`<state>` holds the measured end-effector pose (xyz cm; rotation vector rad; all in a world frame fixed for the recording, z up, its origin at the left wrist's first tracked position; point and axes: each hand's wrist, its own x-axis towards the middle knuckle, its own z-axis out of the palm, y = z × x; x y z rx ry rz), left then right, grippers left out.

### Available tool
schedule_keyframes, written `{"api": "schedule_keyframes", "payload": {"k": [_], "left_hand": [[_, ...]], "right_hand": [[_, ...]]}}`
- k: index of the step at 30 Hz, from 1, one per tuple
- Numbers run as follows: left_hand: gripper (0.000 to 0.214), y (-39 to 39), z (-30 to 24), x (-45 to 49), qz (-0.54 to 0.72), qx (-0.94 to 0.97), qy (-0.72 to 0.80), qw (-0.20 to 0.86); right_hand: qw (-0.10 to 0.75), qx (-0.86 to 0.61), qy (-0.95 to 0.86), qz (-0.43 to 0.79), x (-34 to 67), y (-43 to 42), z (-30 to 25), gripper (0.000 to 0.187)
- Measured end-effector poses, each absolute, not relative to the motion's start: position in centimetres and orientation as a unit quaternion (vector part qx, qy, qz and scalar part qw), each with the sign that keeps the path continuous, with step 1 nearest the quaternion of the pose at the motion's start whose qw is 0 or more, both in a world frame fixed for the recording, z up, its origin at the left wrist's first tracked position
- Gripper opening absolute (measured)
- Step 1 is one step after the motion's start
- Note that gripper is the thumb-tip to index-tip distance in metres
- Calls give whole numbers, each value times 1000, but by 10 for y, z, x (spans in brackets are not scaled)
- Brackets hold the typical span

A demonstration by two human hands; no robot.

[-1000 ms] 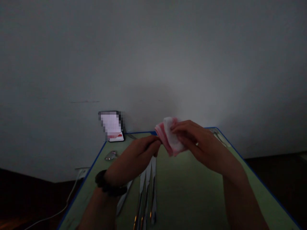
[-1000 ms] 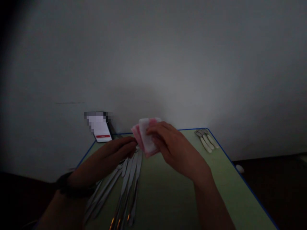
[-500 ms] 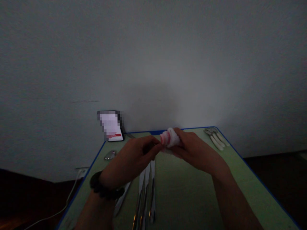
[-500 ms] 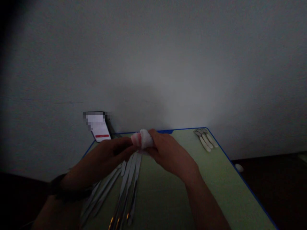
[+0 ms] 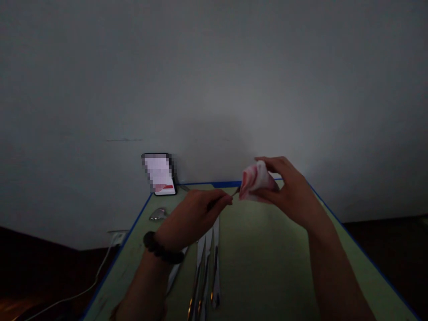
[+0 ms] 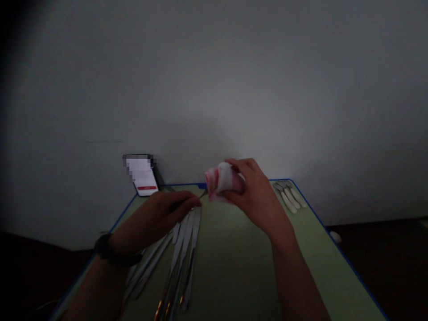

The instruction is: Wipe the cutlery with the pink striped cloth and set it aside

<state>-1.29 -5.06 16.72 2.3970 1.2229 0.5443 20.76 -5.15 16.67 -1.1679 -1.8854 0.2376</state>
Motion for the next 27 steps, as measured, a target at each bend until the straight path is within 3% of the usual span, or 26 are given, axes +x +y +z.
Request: {"api": "schedule_keyframes", "payload": {"k": [3,6,9,14,18,27], "left_hand": [[35,-56,172,-15,196,848,444,212],[36,-59,174,-16,194,847,445,214],[35,-58,174,-16,189,850,451,196],[37,-55,169,-17,181,860,457,136],[38,-57,169,-16,184,867,447,122],[34,-57,174,-17,187,858,438,190]], "right_hand": [[514,-489,-704,43,201,-54,167,52],[528,-475,-704,9,195,-59,169,31],[464,-461,-756,25,192,-61,170,19],[329,-459,-815,129,196,-60,169,38],[280,-456,-831,155,200,-61,171,18],[310,-476,-816,107,212,-58,175,12]]}}
